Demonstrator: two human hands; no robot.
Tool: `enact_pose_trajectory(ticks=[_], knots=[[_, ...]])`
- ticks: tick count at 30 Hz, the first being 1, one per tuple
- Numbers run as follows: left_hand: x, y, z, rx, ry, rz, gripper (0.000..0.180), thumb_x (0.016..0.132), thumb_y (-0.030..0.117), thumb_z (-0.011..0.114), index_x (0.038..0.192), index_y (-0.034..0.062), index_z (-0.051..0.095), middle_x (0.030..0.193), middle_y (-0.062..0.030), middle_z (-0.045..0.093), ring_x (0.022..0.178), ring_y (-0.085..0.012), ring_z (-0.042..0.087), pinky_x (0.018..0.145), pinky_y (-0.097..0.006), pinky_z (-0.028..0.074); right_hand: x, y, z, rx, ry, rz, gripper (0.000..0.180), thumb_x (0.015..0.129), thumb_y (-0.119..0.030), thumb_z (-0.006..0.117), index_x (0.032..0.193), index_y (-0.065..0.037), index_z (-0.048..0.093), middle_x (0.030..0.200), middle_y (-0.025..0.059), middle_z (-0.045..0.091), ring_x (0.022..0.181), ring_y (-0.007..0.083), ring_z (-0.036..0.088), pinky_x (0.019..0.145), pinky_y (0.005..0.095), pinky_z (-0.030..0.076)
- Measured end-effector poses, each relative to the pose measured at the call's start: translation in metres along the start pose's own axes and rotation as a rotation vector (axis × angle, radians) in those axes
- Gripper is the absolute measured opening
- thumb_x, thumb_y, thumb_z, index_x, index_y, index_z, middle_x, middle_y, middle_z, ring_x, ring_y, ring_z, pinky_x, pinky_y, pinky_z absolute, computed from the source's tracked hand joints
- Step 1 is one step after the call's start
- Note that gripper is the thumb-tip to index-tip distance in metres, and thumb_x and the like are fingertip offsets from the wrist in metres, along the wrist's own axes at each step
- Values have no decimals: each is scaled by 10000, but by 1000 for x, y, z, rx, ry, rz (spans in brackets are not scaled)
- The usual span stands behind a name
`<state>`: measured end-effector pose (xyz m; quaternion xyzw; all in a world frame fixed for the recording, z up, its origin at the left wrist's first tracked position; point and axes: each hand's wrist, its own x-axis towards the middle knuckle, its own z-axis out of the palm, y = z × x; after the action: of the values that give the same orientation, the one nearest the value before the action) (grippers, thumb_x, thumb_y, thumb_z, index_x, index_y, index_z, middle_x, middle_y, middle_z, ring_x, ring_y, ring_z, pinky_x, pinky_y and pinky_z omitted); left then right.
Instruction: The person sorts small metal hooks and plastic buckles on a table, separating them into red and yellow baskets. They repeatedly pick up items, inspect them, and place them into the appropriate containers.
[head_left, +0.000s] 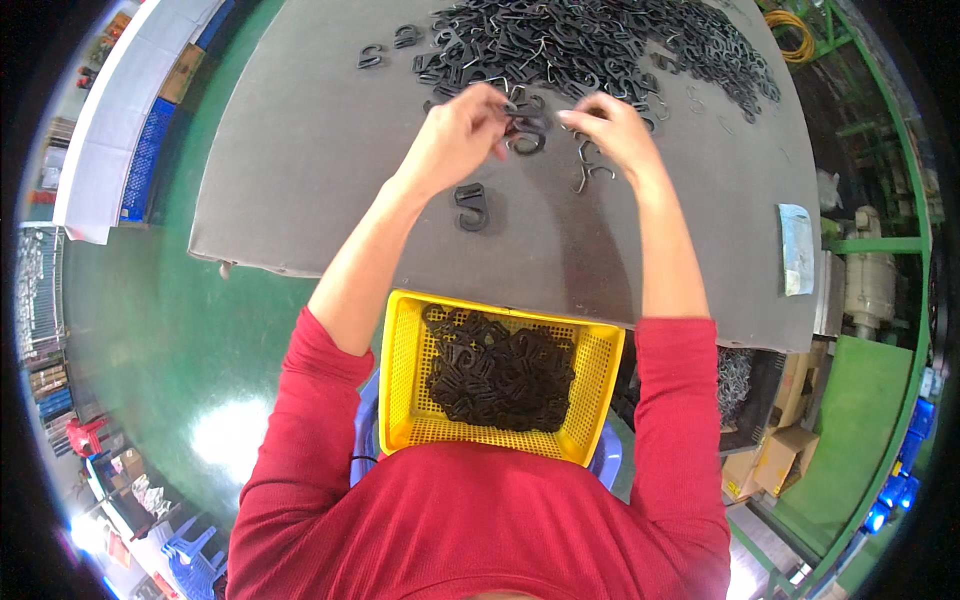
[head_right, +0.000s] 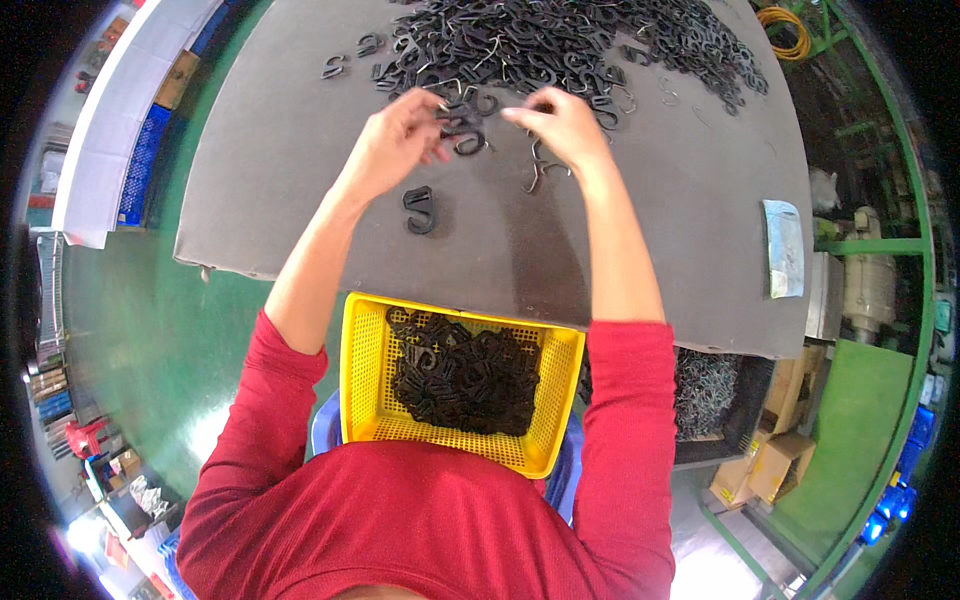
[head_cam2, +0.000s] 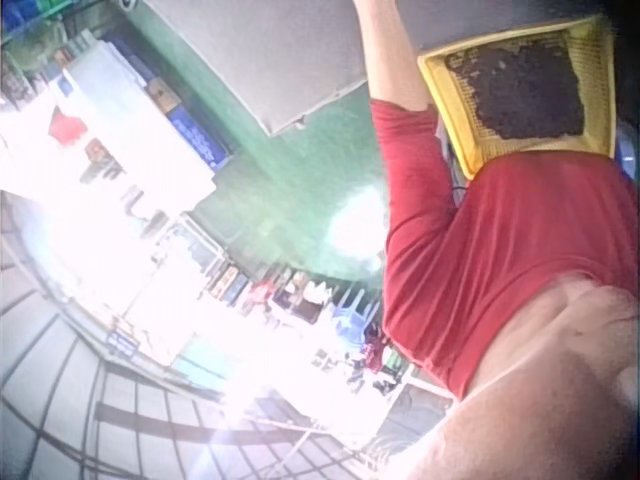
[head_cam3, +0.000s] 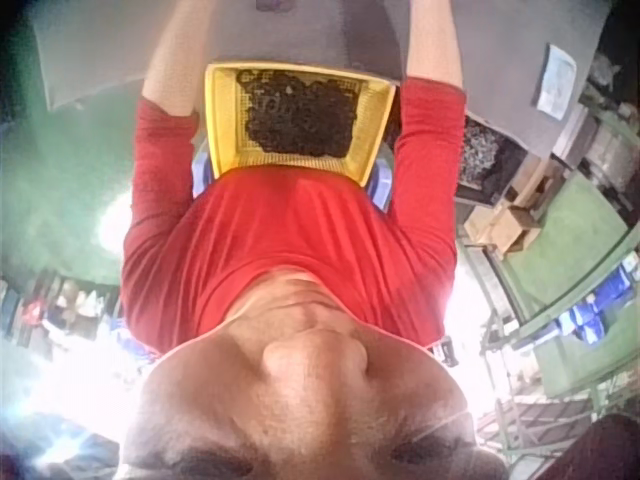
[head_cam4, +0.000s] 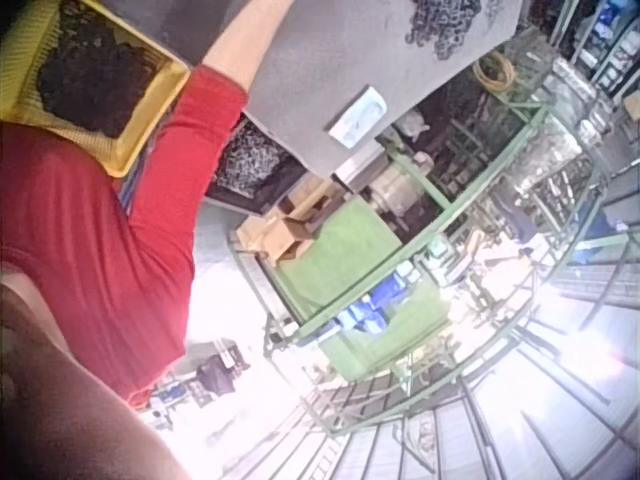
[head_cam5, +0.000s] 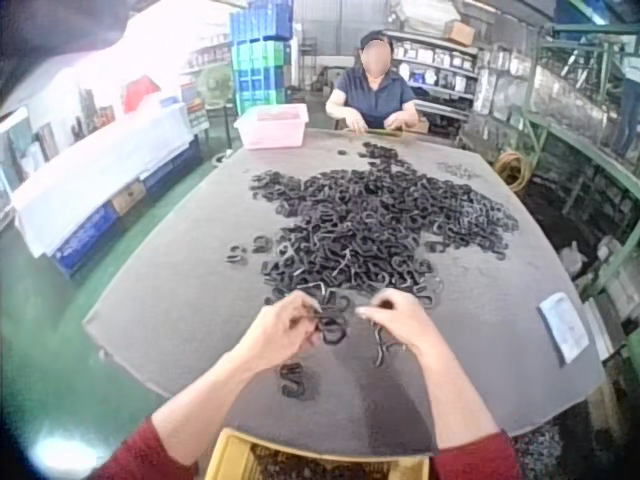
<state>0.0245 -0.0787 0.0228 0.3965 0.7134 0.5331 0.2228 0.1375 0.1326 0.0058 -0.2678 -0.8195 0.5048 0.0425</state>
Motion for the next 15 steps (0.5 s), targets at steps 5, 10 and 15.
enact_pose_trajectory(ticks=[5, 10, 15], knots=[[0, 1, -30, 168, 63, 6, 179, 894, 143, 567, 1027, 29, 602, 737, -57, 659, 620, -92, 601, 588, -236, 484, 30, -22, 39, -639, 119, -110, 527, 660, -370, 760, 1077, -85, 609, 1094, 115, 622, 1051, 272, 583, 883, 395, 466], [18, -21, -43, 195, 30, -2, 232, 865, 253, 618, 953, 47, 681, 811, -84, 674, 726, -128, 619, 680, -278, 489, 25, -20, 35, -585, 126, -25, 509, 646, -322, 735, 1071, -72, 608, 1015, 127, 649, 977, 280, 615, 845, 383, 480], [28, -43, -21, 783, 185, 117, 396, 783, 373, 675, 1064, 96, 644, 1002, -83, 607, 986, -240, 573, 840, -349, 478, -3, 19, 0, 490, -66, -14, 426, 762, -193, 662, 1160, -86, 553, 848, 37, 600, 667, 171, 551, 542, 249, 423]])
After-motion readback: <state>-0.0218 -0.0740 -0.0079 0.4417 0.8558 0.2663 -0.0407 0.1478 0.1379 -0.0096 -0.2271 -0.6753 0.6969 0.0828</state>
